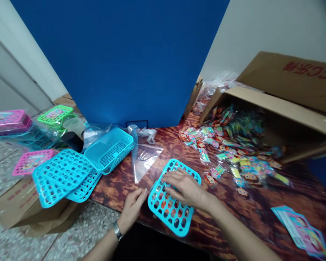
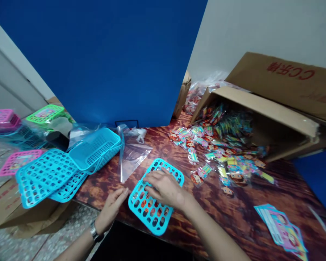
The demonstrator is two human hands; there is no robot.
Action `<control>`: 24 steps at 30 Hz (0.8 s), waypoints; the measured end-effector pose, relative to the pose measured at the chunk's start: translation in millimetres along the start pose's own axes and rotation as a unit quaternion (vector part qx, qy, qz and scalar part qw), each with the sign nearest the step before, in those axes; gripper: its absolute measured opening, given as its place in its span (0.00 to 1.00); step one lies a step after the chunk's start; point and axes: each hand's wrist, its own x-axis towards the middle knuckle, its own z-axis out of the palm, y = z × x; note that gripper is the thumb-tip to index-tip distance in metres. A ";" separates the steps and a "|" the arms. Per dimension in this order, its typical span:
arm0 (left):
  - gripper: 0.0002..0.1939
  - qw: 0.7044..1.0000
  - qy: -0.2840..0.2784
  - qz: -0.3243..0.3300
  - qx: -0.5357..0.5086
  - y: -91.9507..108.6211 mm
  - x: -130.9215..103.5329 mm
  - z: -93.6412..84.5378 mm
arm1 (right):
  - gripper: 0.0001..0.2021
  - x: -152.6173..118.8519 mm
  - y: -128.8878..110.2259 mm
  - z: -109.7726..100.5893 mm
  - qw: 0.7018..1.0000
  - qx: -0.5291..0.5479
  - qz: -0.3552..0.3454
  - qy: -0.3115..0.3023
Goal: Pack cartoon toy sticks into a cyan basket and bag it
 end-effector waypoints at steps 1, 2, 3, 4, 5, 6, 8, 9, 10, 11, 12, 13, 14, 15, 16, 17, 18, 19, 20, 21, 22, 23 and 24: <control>0.22 1.000 0.018 0.001 0.018 -2.3 2.3 -3.9 | 0.15 5.5 0.3 -2.2 1.000 -0.011 0.002 0.012; 0.21 0.998 0.047 0.003 0.037 -5.1 7.2 -8.6 | 0.14 11.4 0.4 -3.6 0.999 -0.027 0.004 0.021; 0.20 0.995 0.084 0.005 0.057 -8.2 14.4 -13.7 | 0.14 17.3 0.1 -4.3 0.999 -0.046 0.005 0.028; 0.21 0.989 0.125 0.008 0.076 -11.6 23.7 -18.5 | 0.13 23.1 -0.4 -4.1 0.998 -0.062 0.005 0.033; 0.25 0.982 0.164 0.011 0.095 -14.9 34.6 -22.6 | 0.13 28.4 -1.4 -3.3 0.997 -0.075 0.004 0.034; 0.29 0.975 0.191 0.013 0.111 -17.9 46.3 -25.8 | 0.12 33.1 -2.8 -1.9 0.996 -0.085 0.003 0.034; 0.34 0.966 0.218 0.016 0.135 -22.6 68.8 -29.0 | 0.12 39.7 -6.3 2.4 0.994 -0.101 0.006 0.031; 0.34 0.965 0.222 0.017 0.142 -24.0 78.3 -29.3 | 0.11 41.3 -8.1 4.8 0.994 -0.110 0.009 0.028; 0.31 0.964 0.223 0.016 0.146 -24.4 85.9 -29.0 | 0.11 41.5 -9.5 7.2 0.993 -0.117 0.011 0.025; 0.27 0.964 0.222 0.014 0.146 -23.9 91.7 -28.5 | 0.10 40.5 -10.2 9.2 0.992 -0.122 0.011 0.023; 0.22 0.965 0.221 0.011 0.144 -22.2 95.6 -28.0 | 0.10 38.3 -10.1 10.8 0.992 -0.124 0.010 0.023; 0.16 0.966 0.219 0.007 0.140 -19.1 98.2 -27.7 | 0.10 35.2 -9.1 11.8 0.992 -0.123 0.008 0.027; 0.12 0.967 0.217 0.006 0.133 -14.6 99.6 -27.4 | 0.11 31.4 -7.4 12.2 0.992 -0.119 0.006 0.035; 0.09 0.969 0.214 0.009 0.123 -8.5 100.3 -27.3 | 0.11 27.5 -5.1 11.9 0.993 -0.113 0.006 0.047; 0.09 0.971 0.210 0.016 0.110 -0.8 100.7 -27.1 | 0.12 23.8 -2.4 11.1 0.993 -0.105 0.006 0.061; 0.09 0.974 0.205 0.027 0.093 8.3 101.1 -26.9 | 0.12 20.7 0.4 9.8 0.992 -0.096 0.010 0.078; 0.10 0.977 0.198 0.040 0.073 18.8 101.6 -26.7 | 0.12 18.5 3.0 8.1 0.992 -0.085 0.015 0.095; 0.11 0.979 0.189 0.055 0.050 30.4 102.2 -26.8 | 0.12 17.4 5.4 6.3 0.991 -0.073 0.021 0.114; 0.13 0.981 0.179 0.069 0.024 42.7 102.9 -27.2 | 0.13 17.6 7.5 4.3 0.989 -0.060 0.027 0.136; 0.15 0.982 0.170 0.081 -0.005 55.2 103.5 -28.1 | 0.14 18.8 9.3 2.3 0.985 -0.049 0.034 0.161; 0.17 0.982 0.161 0.091 -0.035 67.7 103.7 -29.6 | 0.17 21.1 10.8 0.2 0.980 -0.040 0.041 0.190; 0.19 0.981 0.153 0.097 -0.064 79.6 103.3 -31.5 | 0.21 24.1 12.0 -2.1 0.974 -0.036 0.047 0.219; 0.20 0.980 0.145 0.102 -0.088 90.5 102.2 -33.8 | 0.27 27.7 13.2 -4.7 0.966 -0.036 0.052 0.252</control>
